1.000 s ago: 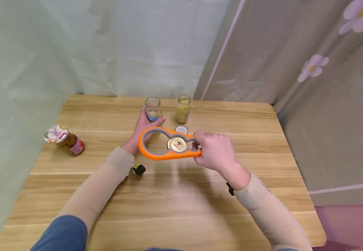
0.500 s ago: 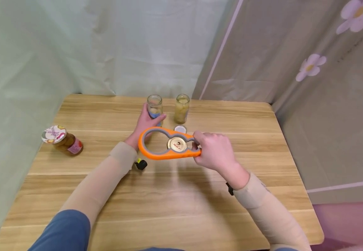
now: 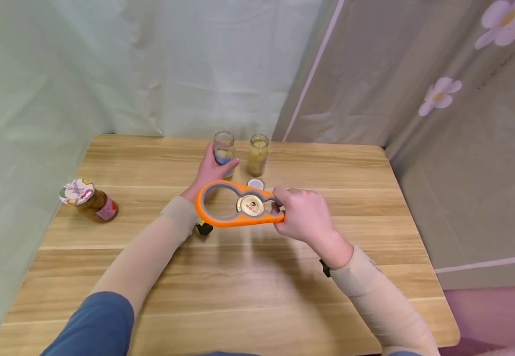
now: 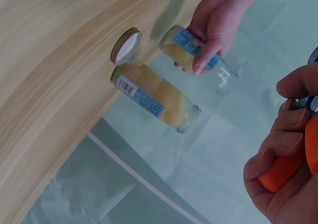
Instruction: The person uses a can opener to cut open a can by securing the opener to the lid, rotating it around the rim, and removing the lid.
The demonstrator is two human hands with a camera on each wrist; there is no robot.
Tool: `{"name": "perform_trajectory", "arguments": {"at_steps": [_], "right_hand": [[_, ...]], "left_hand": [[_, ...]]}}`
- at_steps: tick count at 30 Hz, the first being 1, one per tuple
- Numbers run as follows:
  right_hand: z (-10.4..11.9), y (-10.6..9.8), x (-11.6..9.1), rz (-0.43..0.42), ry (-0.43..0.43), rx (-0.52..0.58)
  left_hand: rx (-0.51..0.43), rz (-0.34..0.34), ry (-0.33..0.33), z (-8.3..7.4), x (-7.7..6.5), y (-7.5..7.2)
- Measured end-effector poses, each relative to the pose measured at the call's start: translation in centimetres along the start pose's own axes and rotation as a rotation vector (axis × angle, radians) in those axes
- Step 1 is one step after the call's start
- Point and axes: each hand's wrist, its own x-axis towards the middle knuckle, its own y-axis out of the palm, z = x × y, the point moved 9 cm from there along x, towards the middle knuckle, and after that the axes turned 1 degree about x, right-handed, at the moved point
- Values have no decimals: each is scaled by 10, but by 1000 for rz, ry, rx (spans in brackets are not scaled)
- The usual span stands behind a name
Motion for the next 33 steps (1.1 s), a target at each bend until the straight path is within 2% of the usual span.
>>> {"name": "perform_trajectory", "arguments": {"at_steps": [7,16,21,33], "right_hand": [[0,-1,0,4,-3,-1],[2,-2,0,2,-6,-1],[1,-3,0,4,4,-2],[1,-4,0,-2,5,2]], "left_hand": [[10,-3,13,4,9,2],[89,-49,-39,18,17,-3],[100,-65,-44,23,19,-7],[113,-69,-11,21,20,-8]]}}
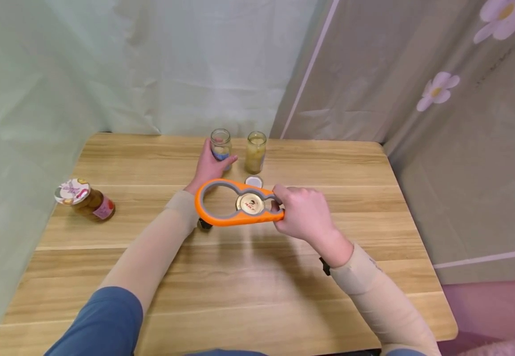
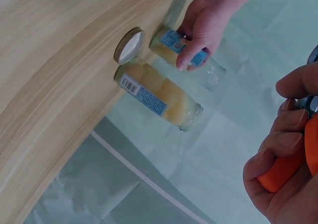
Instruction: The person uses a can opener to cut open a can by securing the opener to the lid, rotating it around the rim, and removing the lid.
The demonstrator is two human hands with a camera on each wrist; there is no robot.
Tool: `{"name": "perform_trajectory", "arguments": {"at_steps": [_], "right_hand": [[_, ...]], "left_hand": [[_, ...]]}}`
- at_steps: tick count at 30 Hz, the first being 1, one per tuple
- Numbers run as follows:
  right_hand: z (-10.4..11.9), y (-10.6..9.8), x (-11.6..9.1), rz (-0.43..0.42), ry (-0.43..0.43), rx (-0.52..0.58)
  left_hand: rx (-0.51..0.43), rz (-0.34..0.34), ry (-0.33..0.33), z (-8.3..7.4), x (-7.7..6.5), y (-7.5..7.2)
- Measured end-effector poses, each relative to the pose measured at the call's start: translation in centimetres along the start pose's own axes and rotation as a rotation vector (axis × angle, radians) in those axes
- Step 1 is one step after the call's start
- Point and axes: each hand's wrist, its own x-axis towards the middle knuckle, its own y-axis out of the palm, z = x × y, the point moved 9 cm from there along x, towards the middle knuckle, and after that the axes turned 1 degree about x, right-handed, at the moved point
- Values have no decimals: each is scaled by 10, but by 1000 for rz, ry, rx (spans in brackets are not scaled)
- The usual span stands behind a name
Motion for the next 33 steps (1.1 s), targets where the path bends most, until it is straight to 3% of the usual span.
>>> {"name": "perform_trajectory", "arguments": {"at_steps": [10,18,33], "right_hand": [[-1,2,0,20,6,-9],[0,1,0,5,1,-7],[-1,0,3,10,-8,-5]], "left_hand": [[-3,-9,-6,-1,-1,-2],[39,-21,-47,-2,-3,-1],[58,-69,-24,3,-4,-9]]}}
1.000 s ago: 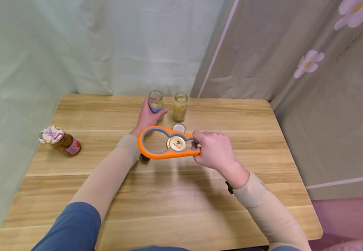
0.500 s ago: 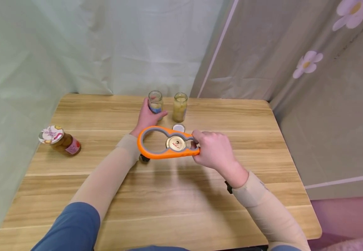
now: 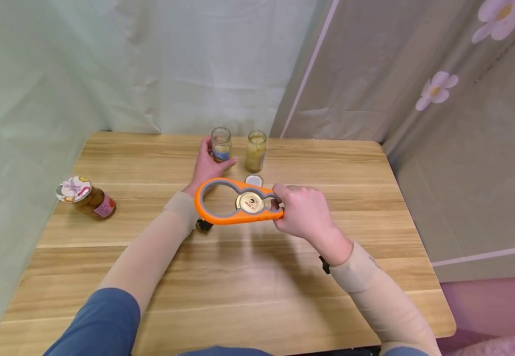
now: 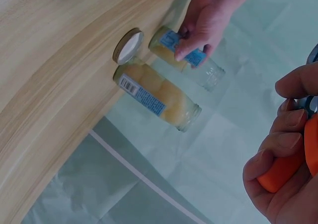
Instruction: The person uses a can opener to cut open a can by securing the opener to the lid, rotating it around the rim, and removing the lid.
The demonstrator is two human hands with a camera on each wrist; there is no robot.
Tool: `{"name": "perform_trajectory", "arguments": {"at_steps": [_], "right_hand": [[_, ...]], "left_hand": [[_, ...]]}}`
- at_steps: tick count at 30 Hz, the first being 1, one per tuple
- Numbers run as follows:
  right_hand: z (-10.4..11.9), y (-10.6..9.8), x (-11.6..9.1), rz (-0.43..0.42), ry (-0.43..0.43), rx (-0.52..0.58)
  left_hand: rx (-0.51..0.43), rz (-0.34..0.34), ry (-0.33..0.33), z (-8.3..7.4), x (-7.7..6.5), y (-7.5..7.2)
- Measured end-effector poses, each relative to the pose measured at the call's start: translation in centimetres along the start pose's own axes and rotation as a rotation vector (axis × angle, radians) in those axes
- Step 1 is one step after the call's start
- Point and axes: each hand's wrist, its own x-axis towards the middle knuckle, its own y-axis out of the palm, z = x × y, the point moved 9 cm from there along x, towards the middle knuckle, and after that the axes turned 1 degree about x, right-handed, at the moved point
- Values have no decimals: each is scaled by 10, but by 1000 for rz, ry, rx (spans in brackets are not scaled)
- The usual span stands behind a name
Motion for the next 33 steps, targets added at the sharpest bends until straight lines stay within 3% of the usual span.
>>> {"name": "perform_trajectory", "arguments": {"at_steps": [6,9,15,20,24,27,30,33], "right_hand": [[-1,1,1,-10,-5,1],[-1,2,0,-5,-6,2],[-2,2,0,11,4,4],[-2,4,-1,19,5,10],[0,6,-1,20,-1,17],[2,8,-1,20,-10,17],[4,9,0,14,-18,18],[7,8,1,-1,-22,23]], "left_hand": [[-7,-57,28,1,-6,-11],[-48,-103,7,1,-15,-18],[-209,-228,-68,-3,-40,-36],[-347,-254,-115,-14,-66,-48],[-516,-243,-160,-20,-90,-48],[-665,-194,-224,-23,-109,-37],[-817,-94,-264,-30,-128,-18],[-920,31,-243,-42,-141,0]]}}
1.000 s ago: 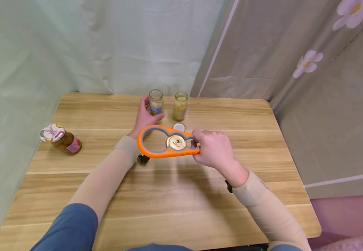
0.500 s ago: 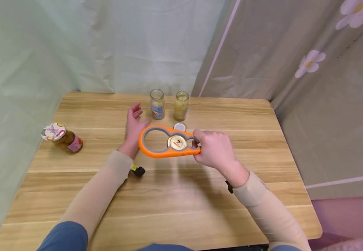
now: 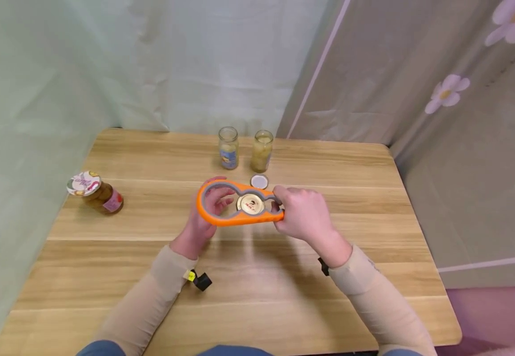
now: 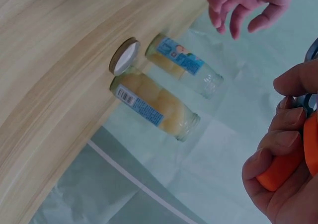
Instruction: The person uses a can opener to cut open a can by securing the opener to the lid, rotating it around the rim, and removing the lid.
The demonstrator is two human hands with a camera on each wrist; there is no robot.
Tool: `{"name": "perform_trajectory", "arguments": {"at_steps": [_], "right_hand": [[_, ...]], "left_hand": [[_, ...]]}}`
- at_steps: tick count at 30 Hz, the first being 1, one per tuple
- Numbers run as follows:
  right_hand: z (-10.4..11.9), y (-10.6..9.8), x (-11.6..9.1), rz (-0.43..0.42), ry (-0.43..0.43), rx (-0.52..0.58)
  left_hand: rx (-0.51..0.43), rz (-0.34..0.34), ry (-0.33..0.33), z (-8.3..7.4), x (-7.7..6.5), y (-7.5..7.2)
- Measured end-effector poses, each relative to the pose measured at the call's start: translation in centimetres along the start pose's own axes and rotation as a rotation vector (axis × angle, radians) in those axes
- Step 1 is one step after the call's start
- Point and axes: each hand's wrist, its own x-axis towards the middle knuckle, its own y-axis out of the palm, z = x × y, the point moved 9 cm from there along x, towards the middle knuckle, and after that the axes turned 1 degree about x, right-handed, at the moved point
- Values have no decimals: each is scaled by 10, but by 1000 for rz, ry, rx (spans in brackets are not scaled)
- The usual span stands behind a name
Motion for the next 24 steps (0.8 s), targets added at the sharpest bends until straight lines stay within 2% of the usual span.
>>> {"name": "perform_trajectory", "arguments": {"at_steps": [3,7,12,15,20,24], "right_hand": [[0,-1,0,-7,2,4],[0,-2,1,-1,6,3],[-2,-3,1,-5,7,0],[-2,-2,1,-4,-2,-6],[-4,-1,3,8,0,-12],[-4,0,5,11,-3,0]], "left_hand": [[-39,132,-28,8,-8,20],[-133,259,-88,15,-17,40],[-374,419,-230,18,-29,59],[-490,478,-314,19,-34,64],[-485,528,-349,20,-37,66],[-425,595,-343,21,-43,70]]}}
